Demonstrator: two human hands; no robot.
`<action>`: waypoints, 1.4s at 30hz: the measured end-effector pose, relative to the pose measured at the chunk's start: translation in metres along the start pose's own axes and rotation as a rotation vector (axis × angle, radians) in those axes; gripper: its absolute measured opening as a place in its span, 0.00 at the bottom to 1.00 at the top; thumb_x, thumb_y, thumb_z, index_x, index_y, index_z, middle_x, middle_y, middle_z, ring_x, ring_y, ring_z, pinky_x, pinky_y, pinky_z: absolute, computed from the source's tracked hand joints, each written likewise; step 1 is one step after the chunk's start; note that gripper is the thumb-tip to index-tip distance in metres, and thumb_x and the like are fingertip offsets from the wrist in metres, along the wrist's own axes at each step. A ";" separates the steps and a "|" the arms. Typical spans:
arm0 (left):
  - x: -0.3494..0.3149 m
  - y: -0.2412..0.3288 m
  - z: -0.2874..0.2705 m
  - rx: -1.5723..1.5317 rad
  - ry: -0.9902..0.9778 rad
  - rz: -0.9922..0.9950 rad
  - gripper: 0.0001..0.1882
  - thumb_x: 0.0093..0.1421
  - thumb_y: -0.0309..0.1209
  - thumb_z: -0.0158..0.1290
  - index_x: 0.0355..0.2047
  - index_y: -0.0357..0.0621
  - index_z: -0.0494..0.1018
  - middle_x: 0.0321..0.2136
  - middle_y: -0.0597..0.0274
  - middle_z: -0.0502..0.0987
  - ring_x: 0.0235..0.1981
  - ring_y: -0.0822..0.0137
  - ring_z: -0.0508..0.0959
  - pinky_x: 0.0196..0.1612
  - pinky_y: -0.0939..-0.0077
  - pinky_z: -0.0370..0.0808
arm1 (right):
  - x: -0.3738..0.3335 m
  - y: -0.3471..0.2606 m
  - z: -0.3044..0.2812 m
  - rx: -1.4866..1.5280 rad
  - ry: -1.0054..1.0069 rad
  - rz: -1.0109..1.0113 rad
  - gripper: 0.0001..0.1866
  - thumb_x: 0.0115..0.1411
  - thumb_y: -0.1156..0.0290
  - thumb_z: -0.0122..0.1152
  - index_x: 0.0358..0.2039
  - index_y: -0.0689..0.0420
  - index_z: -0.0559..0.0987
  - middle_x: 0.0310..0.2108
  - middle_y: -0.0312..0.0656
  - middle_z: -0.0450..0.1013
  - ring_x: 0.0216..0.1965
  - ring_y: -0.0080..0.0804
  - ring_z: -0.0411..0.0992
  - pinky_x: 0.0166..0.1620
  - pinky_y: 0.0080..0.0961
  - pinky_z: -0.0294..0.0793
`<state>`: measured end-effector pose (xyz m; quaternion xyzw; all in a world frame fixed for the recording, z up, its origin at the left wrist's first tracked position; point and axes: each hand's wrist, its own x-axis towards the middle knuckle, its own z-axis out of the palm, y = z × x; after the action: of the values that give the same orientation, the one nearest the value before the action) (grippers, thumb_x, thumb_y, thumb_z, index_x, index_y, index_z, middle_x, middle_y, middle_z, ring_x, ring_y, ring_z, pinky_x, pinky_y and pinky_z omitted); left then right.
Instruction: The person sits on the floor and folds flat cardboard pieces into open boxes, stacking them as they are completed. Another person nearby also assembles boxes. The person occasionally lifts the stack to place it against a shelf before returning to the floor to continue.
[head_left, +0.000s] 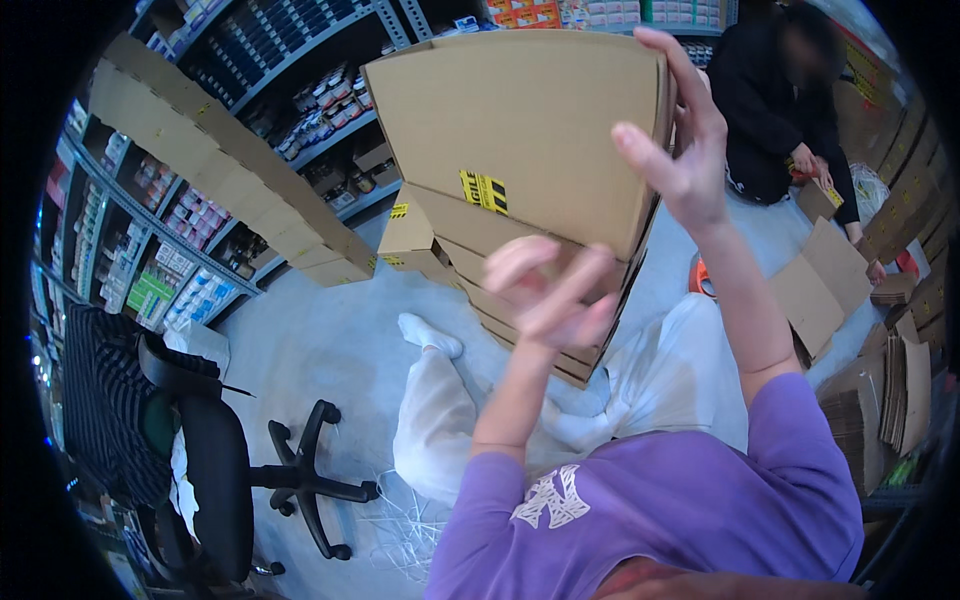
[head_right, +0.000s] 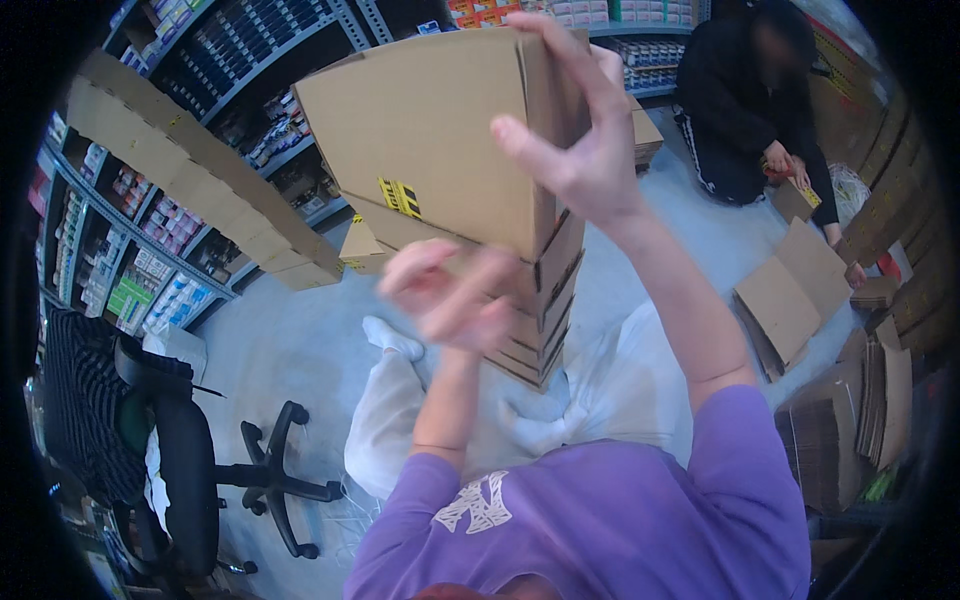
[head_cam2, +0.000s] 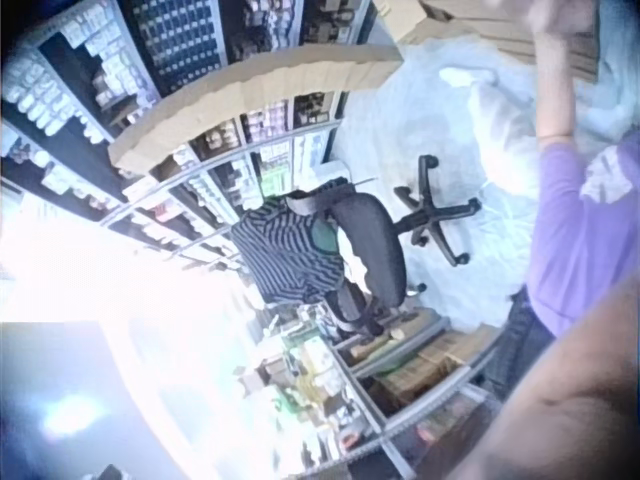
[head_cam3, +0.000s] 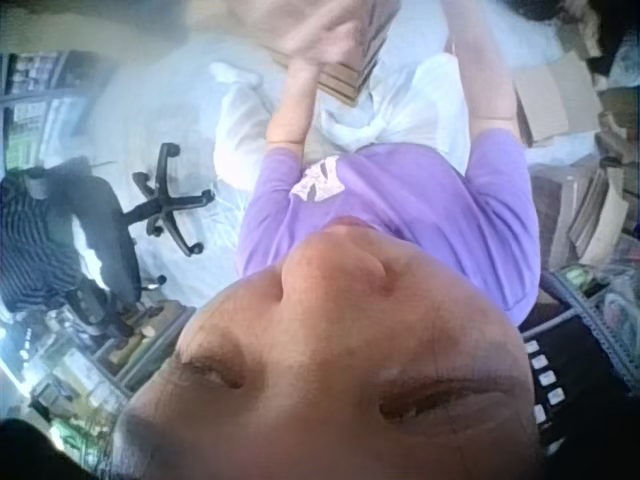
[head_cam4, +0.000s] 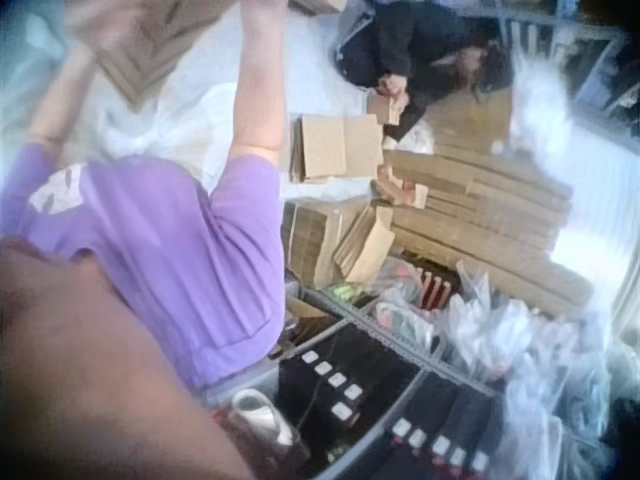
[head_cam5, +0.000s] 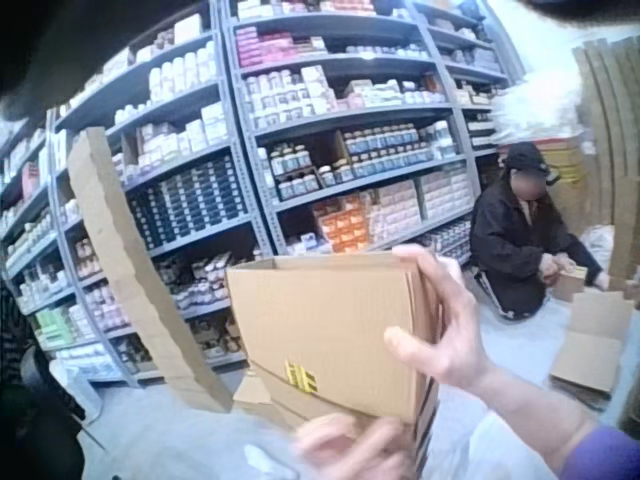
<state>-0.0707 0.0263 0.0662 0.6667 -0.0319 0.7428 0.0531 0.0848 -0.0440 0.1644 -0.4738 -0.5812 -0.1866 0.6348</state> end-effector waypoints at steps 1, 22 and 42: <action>0.021 -0.021 -0.009 -0.121 0.113 -0.077 0.17 0.56 0.44 0.55 0.35 0.45 0.70 0.42 0.54 0.66 0.44 0.60 0.69 0.48 0.57 0.71 | -0.002 -0.004 -0.001 0.035 0.029 -0.002 0.36 0.47 0.67 0.65 0.60 0.53 0.69 0.50 0.39 0.68 0.50 0.31 0.62 0.57 0.30 0.62; 0.036 -0.307 -0.049 -0.983 -0.493 -1.124 0.52 0.45 0.51 0.63 0.66 0.45 0.55 0.63 0.54 0.61 0.63 0.55 0.63 0.64 0.58 0.60 | -0.023 0.012 0.000 0.091 -0.028 0.009 0.38 0.36 0.63 0.64 0.53 0.58 0.72 0.51 0.39 0.70 0.46 0.36 0.59 0.54 0.31 0.60; 0.093 -0.279 -0.195 -0.717 -0.606 -1.149 0.45 0.48 0.50 0.60 0.65 0.52 0.58 0.65 0.53 0.58 0.66 0.49 0.58 0.65 0.46 0.56 | -0.041 -0.009 0.117 0.890 -0.159 -0.120 0.50 0.40 0.43 0.74 0.63 0.51 0.69 0.60 0.54 0.54 0.62 0.51 0.51 0.62 0.44 0.58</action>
<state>-0.2395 0.3301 0.1304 0.6956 0.0681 0.3254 0.6369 0.0017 0.0340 0.1156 -0.1333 -0.6781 0.0816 0.7181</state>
